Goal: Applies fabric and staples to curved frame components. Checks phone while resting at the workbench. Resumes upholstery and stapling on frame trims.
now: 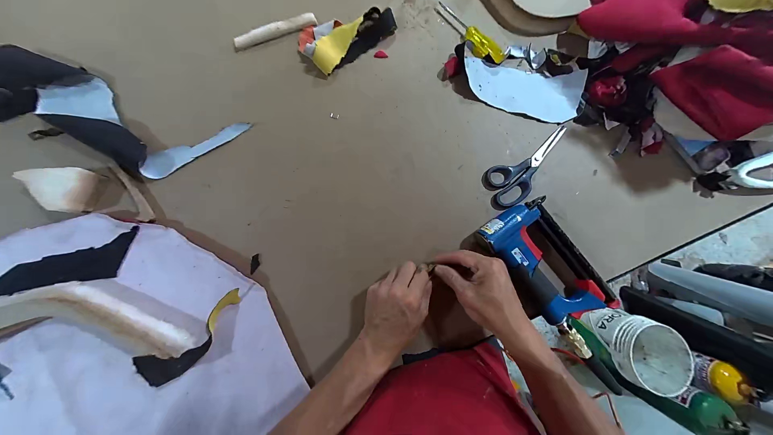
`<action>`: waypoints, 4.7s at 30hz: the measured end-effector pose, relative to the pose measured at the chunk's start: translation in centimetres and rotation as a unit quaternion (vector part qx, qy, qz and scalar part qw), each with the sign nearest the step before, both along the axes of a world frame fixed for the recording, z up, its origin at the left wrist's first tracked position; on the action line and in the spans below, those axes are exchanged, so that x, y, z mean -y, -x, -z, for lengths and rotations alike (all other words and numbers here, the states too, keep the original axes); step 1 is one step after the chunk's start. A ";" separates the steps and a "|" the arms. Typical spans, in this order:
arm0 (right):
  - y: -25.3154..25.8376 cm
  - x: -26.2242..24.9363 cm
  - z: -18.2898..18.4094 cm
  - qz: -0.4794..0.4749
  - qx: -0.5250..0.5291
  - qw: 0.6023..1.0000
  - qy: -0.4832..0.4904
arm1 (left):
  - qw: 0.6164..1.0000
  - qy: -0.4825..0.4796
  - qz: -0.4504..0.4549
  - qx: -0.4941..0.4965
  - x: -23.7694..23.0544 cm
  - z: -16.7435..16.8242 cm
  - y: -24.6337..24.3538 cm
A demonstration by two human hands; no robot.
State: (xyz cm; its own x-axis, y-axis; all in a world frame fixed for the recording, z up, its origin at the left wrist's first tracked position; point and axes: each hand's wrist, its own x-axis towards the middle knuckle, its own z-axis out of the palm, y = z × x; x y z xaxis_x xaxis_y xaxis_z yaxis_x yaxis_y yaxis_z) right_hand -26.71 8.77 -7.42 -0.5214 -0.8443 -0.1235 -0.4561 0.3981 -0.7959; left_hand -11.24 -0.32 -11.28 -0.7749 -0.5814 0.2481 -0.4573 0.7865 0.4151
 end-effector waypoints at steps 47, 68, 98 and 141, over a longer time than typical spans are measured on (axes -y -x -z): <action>-0.6 -3.7 -9.8 -0.164 -0.130 0.946 -0.248 | 0.992 -0.112 -0.049 0.010 0.7 -0.9 0.3; -1.3 -4.5 -9.5 -0.147 -0.073 0.967 -0.196 | 0.979 -0.181 -0.090 -0.032 1.2 -0.5 0.0; 1.2 -2.4 -5.6 -0.041 -0.002 0.990 -0.135 | 0.773 -0.618 -0.063 -0.128 0.0 -5.8 -7.0; -1.4 -2.1 -7.9 0.072 0.405 0.893 0.186 | 0.979 -0.071 -0.065 -0.181 -2.5 -9.2 -7.6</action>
